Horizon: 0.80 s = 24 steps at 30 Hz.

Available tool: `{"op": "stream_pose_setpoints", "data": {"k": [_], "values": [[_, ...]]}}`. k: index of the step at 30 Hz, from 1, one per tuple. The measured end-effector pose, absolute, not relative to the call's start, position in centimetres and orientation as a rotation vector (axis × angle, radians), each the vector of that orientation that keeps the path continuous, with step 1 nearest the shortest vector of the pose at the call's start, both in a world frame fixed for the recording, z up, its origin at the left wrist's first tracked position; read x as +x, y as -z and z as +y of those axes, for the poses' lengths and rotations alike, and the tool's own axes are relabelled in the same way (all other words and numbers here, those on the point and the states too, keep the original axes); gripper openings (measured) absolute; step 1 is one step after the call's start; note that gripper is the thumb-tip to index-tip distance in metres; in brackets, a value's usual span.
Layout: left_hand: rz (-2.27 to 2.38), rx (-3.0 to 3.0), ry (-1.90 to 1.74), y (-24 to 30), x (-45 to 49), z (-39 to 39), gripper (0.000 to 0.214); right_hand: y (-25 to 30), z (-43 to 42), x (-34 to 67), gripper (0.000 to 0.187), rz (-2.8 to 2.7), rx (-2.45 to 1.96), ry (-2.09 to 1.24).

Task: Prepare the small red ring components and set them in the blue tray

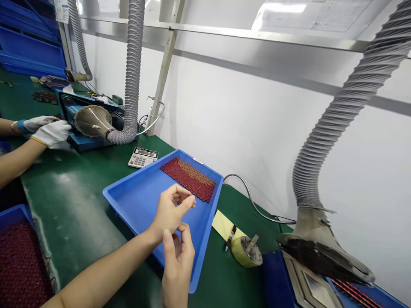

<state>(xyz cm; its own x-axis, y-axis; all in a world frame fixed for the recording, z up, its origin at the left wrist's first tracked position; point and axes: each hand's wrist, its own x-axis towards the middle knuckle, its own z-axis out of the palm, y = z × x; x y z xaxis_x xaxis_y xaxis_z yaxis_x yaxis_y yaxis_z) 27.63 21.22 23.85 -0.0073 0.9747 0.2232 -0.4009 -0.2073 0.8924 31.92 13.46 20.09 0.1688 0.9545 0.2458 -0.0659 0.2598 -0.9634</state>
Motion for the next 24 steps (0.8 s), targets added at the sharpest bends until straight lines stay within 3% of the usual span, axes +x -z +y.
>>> {"op": "stream_pose_setpoints", "data": {"k": [5,9,14,19,24], "values": [[0.829,1.171,-1.565,-24.4,27.1,20.6,0.012,-19.4,13.6,31.7,0.016,-1.133,-0.945,-0.948],[0.855,1.246,-1.633,-24.5,27.0,20.4,0.009,-18.8,13.7,31.6,0.024,-1.149,-0.84,-0.993],[0.845,1.237,-1.622,-24.6,27.2,20.4,0.007,-18.7,13.8,31.7,0.012,-1.029,-0.868,-1.001],[0.814,1.229,-1.615,-24.8,27.2,20.0,0.006,-18.3,13.5,32.0,0.027,-1.068,-0.804,-1.024],[0.814,1.231,-1.618,-24.9,27.1,19.8,0.005,-18.6,13.2,31.6,0.014,-1.025,-0.809,-1.001]]}}
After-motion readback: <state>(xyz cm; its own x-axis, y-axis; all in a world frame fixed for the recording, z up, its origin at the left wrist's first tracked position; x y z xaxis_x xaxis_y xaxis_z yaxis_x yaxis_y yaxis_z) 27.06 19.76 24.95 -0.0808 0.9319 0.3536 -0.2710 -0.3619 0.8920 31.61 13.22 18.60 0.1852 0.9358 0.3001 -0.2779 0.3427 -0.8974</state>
